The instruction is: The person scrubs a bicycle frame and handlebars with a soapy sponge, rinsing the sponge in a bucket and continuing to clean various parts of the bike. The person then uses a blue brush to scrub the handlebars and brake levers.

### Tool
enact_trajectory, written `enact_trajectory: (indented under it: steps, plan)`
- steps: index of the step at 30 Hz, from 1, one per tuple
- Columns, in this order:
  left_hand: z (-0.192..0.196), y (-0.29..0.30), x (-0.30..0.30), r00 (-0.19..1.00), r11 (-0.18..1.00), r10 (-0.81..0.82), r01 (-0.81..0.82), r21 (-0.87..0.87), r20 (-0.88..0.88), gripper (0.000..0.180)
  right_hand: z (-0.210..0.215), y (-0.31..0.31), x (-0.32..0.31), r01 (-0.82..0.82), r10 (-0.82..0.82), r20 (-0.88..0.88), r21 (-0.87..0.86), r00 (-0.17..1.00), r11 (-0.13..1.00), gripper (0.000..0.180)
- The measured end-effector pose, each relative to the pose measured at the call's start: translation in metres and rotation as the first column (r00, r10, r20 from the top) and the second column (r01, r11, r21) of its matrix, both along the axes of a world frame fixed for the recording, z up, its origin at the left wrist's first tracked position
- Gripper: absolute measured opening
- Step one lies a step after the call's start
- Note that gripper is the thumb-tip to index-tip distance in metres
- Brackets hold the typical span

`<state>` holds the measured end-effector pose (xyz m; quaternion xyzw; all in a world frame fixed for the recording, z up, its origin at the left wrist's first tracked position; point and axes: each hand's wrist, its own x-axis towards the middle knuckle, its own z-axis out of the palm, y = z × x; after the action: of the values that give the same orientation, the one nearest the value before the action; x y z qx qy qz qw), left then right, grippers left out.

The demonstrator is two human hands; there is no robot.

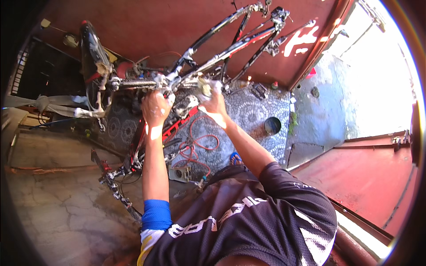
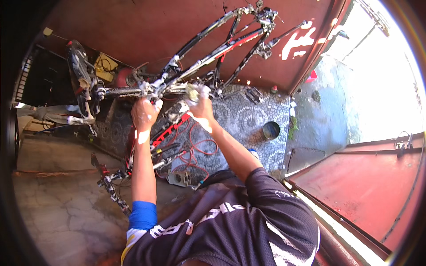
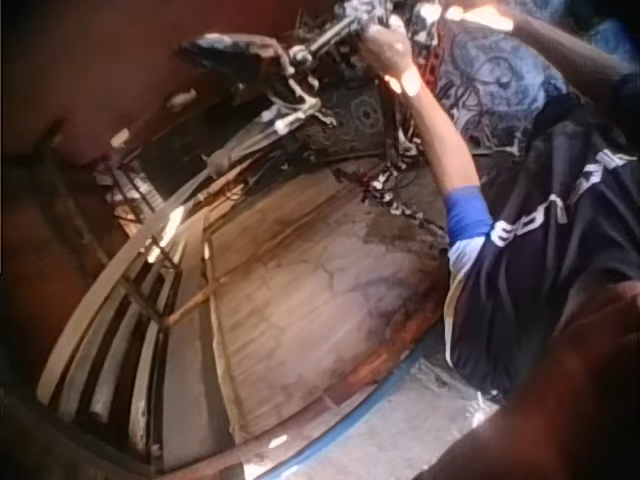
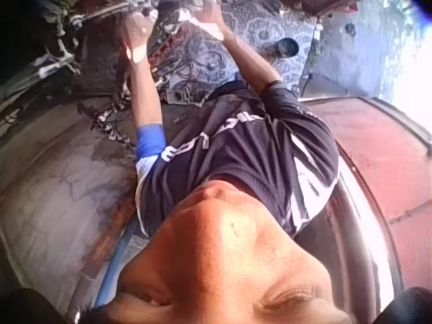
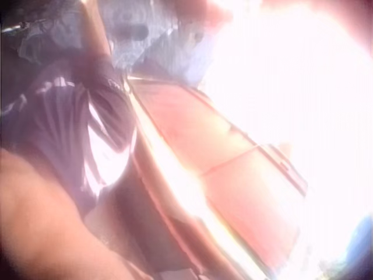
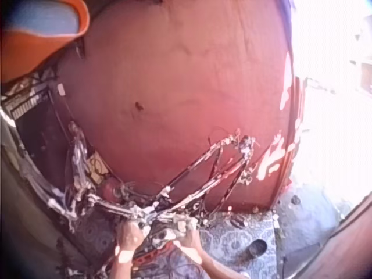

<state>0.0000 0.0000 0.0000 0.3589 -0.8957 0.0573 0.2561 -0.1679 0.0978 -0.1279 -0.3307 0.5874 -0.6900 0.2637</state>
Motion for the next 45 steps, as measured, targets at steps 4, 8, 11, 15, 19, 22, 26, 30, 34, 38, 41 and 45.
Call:
enact_trajectory:
  steps: [4, 8, 11, 15, 19, 22, 26, 30, 34, 38, 41, 45]
  plan:
    - [0.003, -0.008, -0.027, 1.0, 0.997, 0.006, -0.007, -0.071, -0.011, 0.037, -0.014, -0.026, -0.073, 0.222, -0.18, -0.342, 0.089, 0.922, 0.971, 0.031]
    - [0.008, -0.012, -0.012, 0.993, 0.992, 0.114, -0.112, -0.058, 0.022, 0.034, -0.001, -0.037, -0.096, 0.03, 0.048, -0.221, 0.339, 0.974, 0.94, 0.028]
    - [0.007, -0.009, -0.018, 0.987, 0.99, 0.142, -0.143, 0.004, 0.072, 0.034, 0.011, -0.044, -0.079, -0.034, -0.002, -0.33, -0.104, 0.944, 0.994, 0.029]
    - [0.002, -0.001, -0.011, 0.984, 0.988, 0.152, -0.152, -0.014, 0.091, 0.033, -0.017, -0.034, -0.124, 0.12, 0.173, -0.459, 0.543, 0.872, 0.831, 0.034]
    - [-0.011, -0.008, -0.01, 0.995, 0.99, 0.082, -0.074, -0.12, 0.062, 0.033, -0.068, -0.027, -0.136, 0.168, 0.153, -0.634, 0.417, 0.758, 0.893, 0.029]
    - [-0.007, -0.009, -0.013, 0.997, 0.999, 0.03, -0.027, -0.046, 0.068, 0.049, -0.098, -0.024, -0.129, 0.217, 0.134, -0.541, 0.535, 0.831, 0.817, 0.027]
    - [-0.027, -0.02, 0.015, 0.994, 0.983, 0.073, -0.058, -0.173, 0.077, 0.049, -0.11, -0.033, -0.07, 0.186, -0.098, -0.336, 0.239, 0.937, 0.953, 0.025]
    - [-0.025, -0.018, 0.007, 0.998, 0.964, -0.003, -0.014, -0.266, -0.061, 0.045, -0.133, -0.028, -0.037, 0.085, -0.052, -0.207, 0.154, 0.977, 0.984, 0.028]
    - [0.0, -0.005, -0.013, 0.99, 0.99, 0.134, -0.133, -0.047, 0.035, 0.037, -0.128, -0.031, -0.003, -0.042, 0.332, -0.675, 0.408, 0.659, 0.912, 0.03]
    - [0.006, 0.002, -0.007, 0.97, 0.977, 0.205, -0.212, 0.036, 0.129, 0.034, -0.124, -0.01, -0.042, 0.184, -0.1, -0.318, 0.246, 0.943, 0.952, 0.023]
    - [0.007, -0.001, -0.017, 0.974, 0.978, 0.203, -0.206, 0.021, 0.096, 0.033, -0.116, -0.019, -0.016, 0.049, 0.383, -0.552, 0.613, 0.741, 0.789, 0.023]
    - [0.008, 0.002, -0.012, 0.966, 0.972, 0.216, -0.227, 0.061, 0.145, 0.035, -0.114, -0.012, -0.031, 0.154, 0.016, -0.467, 0.325, 0.884, 0.933, 0.023]
